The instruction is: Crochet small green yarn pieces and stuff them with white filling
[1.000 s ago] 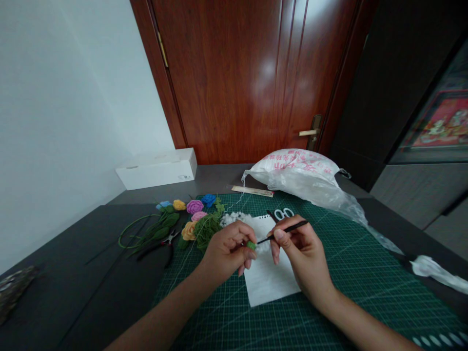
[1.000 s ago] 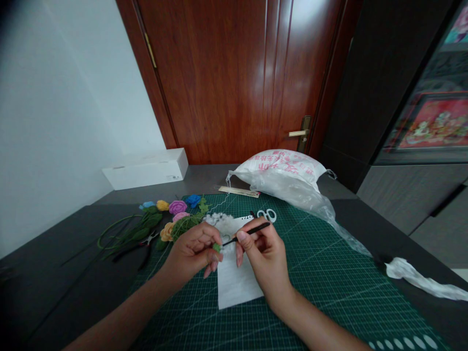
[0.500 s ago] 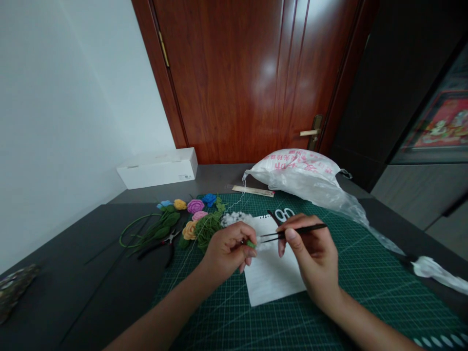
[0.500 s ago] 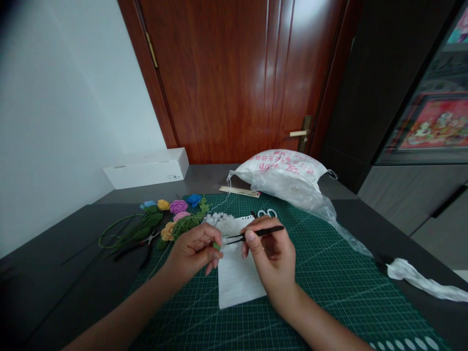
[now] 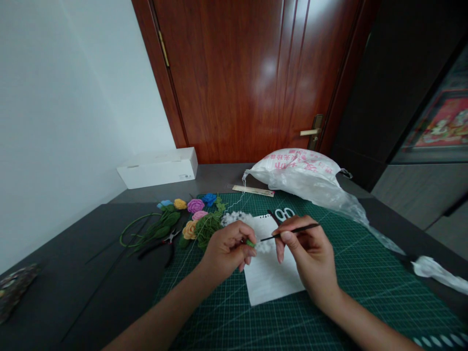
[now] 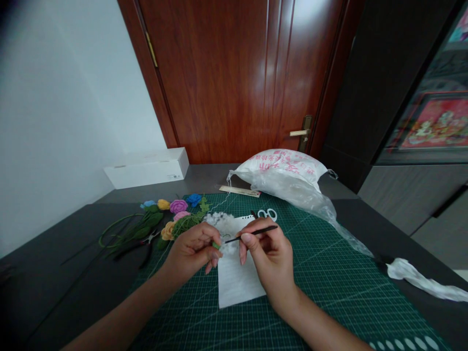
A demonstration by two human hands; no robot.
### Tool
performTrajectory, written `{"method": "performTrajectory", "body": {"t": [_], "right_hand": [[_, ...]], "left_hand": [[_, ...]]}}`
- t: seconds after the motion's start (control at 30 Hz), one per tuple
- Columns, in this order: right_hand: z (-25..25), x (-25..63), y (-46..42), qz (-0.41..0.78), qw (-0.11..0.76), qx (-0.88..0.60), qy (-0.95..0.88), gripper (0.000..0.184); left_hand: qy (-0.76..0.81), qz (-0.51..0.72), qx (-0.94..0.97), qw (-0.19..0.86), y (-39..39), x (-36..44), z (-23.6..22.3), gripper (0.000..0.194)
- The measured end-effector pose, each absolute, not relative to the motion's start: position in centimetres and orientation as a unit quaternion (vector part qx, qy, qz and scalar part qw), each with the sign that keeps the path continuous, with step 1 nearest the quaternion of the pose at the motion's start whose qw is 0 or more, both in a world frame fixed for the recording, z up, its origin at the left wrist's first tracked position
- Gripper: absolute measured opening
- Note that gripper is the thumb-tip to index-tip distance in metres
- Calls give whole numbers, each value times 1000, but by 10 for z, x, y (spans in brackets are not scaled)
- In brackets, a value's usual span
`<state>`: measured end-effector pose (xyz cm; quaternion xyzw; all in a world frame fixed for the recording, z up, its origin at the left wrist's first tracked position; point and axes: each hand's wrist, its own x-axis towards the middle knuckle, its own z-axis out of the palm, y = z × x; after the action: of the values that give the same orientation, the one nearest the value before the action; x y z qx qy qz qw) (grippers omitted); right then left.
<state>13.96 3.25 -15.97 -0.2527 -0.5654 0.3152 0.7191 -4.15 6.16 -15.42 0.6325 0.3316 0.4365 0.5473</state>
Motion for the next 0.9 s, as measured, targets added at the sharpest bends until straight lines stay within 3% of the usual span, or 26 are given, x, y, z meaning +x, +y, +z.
{"method": "performTrajectory", "body": {"t": [0.57,0.77,0.9], "right_hand": [[-167,136,37,354,692,-223,-589,7],[-159,145,35,295,739,-236,-557,10],[-161,142,37,311,725,-231,-569,10]], "left_hand": [[341,428,628,554,63,-42,-154,16],[334,447,628,542,65,-46,-154,13],[326,446,633,543,64,-46,-152,14]]}}
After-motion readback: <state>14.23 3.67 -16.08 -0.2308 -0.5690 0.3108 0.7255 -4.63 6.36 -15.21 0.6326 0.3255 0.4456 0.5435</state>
